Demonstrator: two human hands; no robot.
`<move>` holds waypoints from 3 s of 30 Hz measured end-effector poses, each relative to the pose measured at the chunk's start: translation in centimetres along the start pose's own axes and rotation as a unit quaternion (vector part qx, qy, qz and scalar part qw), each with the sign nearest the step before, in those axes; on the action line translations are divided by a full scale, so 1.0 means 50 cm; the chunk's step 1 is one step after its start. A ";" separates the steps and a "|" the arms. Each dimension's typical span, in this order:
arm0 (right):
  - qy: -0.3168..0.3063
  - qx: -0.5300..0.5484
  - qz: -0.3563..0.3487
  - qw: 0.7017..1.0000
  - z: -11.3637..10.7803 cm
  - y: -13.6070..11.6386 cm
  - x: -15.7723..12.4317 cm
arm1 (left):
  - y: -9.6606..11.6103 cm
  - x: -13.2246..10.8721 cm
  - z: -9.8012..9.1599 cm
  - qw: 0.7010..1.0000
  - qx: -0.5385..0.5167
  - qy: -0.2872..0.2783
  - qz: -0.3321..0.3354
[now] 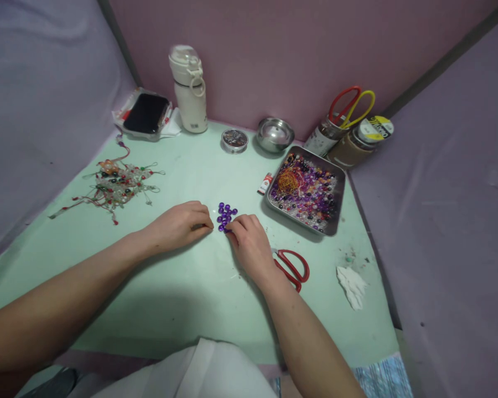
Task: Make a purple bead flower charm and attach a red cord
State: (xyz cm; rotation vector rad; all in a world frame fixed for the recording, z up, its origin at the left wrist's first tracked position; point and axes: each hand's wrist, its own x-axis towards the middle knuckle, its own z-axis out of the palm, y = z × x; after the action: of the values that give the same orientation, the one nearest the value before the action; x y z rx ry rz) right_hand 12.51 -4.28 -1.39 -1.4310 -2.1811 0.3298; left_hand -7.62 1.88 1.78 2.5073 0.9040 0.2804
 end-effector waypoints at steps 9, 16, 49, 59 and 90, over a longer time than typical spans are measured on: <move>-0.001 -0.009 -0.001 1.000 -0.001 -0.002 0.001 | 0.006 0.002 -0.002 1.000 0.014 -0.012 -0.010; -0.005 -0.002 0.002 1.000 -0.002 -0.002 0.001 | 0.007 0.001 0.009 0.999 0.044 -0.002 -0.009; 0.003 -0.021 0.056 0.998 -0.043 0.019 -0.006 | 0.018 0.020 0.053 0.997 0.007 0.025 -0.075; -0.022 0.018 0.076 0.997 -0.017 0.016 -0.001 | 0.022 0.021 0.050 0.996 -0.005 0.022 -0.084; -0.090 -0.052 0.083 0.991 -0.021 -0.003 -0.003 | -0.051 -0.002 -0.016 0.990 -0.045 0.018 -0.133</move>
State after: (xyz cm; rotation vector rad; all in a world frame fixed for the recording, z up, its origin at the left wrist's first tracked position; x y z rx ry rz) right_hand 13.00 -4.58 -0.47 -1.7051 -2.2544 0.4249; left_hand -9.39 3.82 1.26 2.2724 1.1976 0.2722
